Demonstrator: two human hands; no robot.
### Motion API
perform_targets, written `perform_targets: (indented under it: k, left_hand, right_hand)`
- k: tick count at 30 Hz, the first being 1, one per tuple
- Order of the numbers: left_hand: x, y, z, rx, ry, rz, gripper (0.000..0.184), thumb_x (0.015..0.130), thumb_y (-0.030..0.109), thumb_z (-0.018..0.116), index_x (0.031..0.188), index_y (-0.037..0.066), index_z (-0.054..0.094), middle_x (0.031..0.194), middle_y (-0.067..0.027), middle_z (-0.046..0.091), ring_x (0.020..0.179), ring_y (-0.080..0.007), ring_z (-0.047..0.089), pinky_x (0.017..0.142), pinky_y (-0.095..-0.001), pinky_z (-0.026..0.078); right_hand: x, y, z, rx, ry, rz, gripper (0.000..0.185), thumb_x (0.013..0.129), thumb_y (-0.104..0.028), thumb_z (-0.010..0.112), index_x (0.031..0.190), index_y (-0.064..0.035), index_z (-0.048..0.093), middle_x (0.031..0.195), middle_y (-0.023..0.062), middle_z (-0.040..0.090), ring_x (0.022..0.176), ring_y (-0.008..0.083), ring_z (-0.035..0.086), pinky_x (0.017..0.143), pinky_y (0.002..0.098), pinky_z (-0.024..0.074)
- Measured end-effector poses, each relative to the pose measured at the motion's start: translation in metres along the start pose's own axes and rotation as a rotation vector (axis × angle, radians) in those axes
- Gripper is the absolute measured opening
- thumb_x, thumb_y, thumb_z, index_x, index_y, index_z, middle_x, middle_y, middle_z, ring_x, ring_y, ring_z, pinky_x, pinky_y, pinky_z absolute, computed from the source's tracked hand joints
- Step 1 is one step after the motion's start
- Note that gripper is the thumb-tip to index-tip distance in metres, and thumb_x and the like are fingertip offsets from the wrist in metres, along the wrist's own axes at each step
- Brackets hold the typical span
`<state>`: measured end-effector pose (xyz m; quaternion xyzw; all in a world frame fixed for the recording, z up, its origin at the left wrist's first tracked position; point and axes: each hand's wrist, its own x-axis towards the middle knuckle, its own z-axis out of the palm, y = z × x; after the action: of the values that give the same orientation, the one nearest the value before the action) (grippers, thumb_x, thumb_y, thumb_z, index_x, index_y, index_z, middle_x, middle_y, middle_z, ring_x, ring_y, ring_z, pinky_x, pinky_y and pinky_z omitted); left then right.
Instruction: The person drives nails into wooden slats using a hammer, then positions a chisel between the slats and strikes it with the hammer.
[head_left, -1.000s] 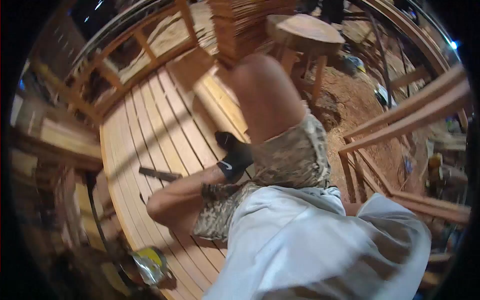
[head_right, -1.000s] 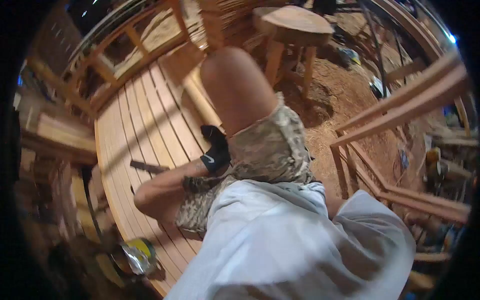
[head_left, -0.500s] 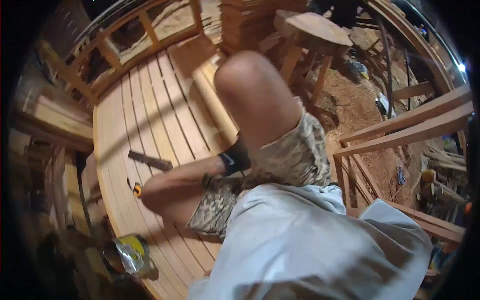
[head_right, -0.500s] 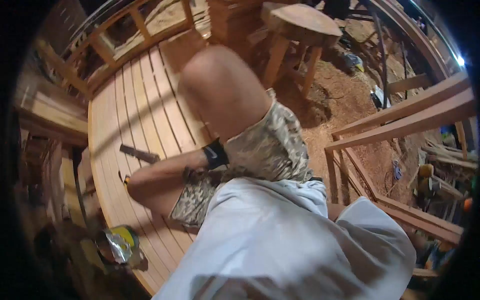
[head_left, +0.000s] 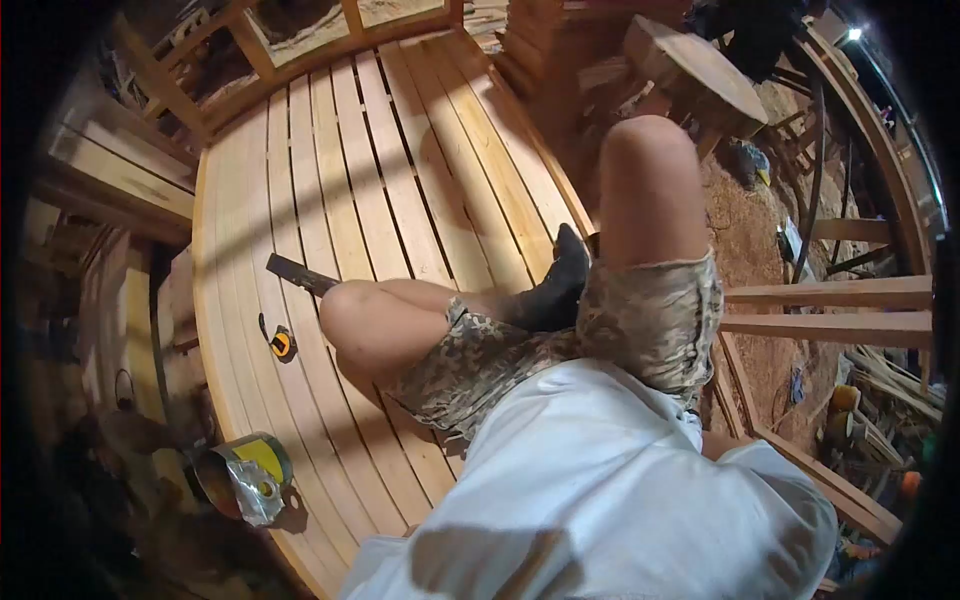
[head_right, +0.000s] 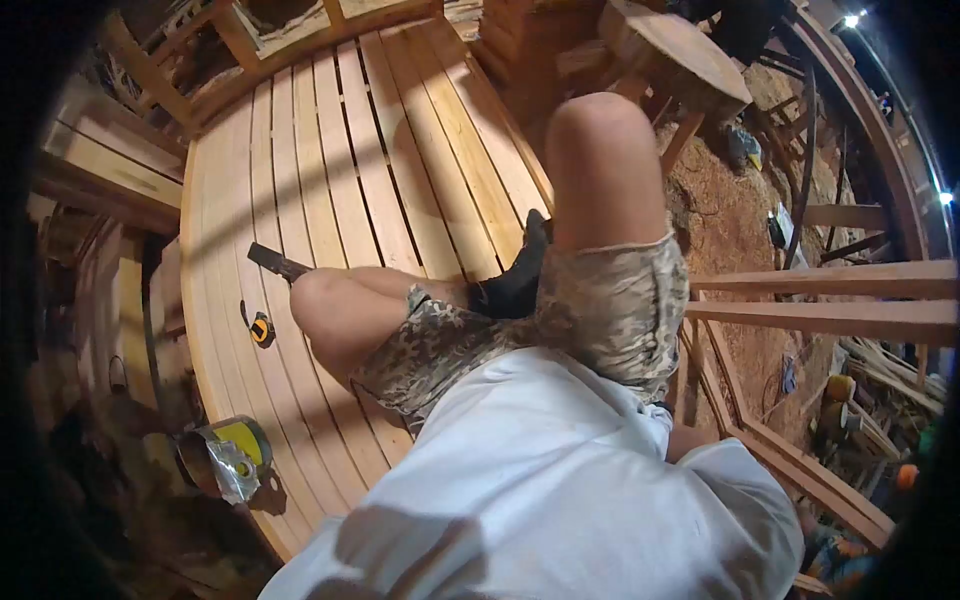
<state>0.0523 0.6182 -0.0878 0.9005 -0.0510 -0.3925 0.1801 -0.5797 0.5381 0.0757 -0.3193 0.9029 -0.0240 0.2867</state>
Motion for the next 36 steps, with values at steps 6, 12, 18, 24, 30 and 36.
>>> perform_targets:
  k: [6, 12, 18, 24, 30, 36]
  left_hand:
    - [0.003, 0.026, -0.004, 0.037, -0.003, -0.014, 0.027, 0.096, 0.024, 0.056, 0.085, 0.001, 0.064, 0.068, -0.0142, 0.061, 0.060, -0.0245, 0.059, 0.055, -0.0427, 0.043]
    - [-0.010, 0.077, -0.013, 0.094, 0.002, -0.029, 0.028, 0.096, 0.025, 0.055, 0.084, 0.001, 0.064, 0.067, -0.0137, 0.061, 0.058, -0.0240, 0.059, 0.052, -0.0429, 0.042]
    - [0.010, 0.141, -0.030, 0.217, 0.083, 0.087, 0.028, 0.096, 0.025, 0.055, 0.083, 0.002, 0.064, 0.065, -0.0133, 0.061, 0.056, -0.0234, 0.058, 0.050, -0.0431, 0.042]
    - [0.017, 0.402, -0.060, 0.208, 0.445, 0.424, 0.046, 0.093, 0.035, 0.053, 0.083, -0.008, 0.065, 0.064, -0.0227, 0.060, 0.061, -0.0348, 0.058, 0.062, -0.0500, 0.044]
    - [0.090, 0.535, -0.012, -0.030, -0.476, -0.095, 0.053, 0.086, 0.055, 0.066, 0.083, 0.003, 0.068, 0.075, -0.0139, 0.064, 0.064, -0.0259, 0.060, 0.056, -0.0418, 0.049]
    - [0.174, 0.527, 0.039, 0.438, -0.343, 0.071, 0.033, 0.091, 0.033, 0.056, 0.094, 0.002, 0.069, 0.092, -0.0208, 0.066, 0.069, -0.0285, 0.064, 0.064, -0.0461, 0.053]
  right_hand:
    - [0.003, 0.002, -0.008, 0.035, -0.062, 0.085, 0.027, 0.084, -0.026, 0.069, 0.097, -0.0023, 0.066, 0.084, 0.0121, 0.065, 0.082, 0.0279, 0.064, 0.072, 0.0411, 0.0501]
    - [0.017, -0.002, -0.021, 0.081, -0.132, 0.185, 0.027, 0.084, -0.026, 0.069, 0.097, -0.0027, 0.066, 0.083, 0.0107, 0.065, 0.080, 0.0263, 0.064, 0.071, 0.0402, 0.0500]
    - [0.052, -0.019, -0.040, 0.087, -0.178, 0.223, 0.027, 0.084, -0.026, 0.069, 0.097, -0.0030, 0.066, 0.082, 0.0093, 0.064, 0.078, 0.0248, 0.064, 0.069, 0.0392, 0.0499]
    - [0.092, -0.026, -0.049, 0.068, -0.207, 0.198, 0.027, 0.083, -0.027, 0.070, 0.097, -0.0034, 0.065, 0.081, 0.0078, 0.064, 0.076, 0.0232, 0.063, 0.068, 0.0382, 0.0498]
    - [0.129, -0.052, -0.060, 0.099, -0.225, 0.108, 0.027, 0.083, -0.027, 0.070, 0.097, -0.0038, 0.065, 0.079, 0.0064, 0.063, 0.075, 0.0217, 0.063, 0.067, 0.0372, 0.0497]
    - [0.154, -0.082, -0.074, 0.139, -0.241, 0.038, 0.027, 0.083, -0.028, 0.070, 0.096, -0.0041, 0.065, 0.078, 0.0049, 0.063, 0.073, 0.0201, 0.063, 0.065, 0.0362, 0.0496]
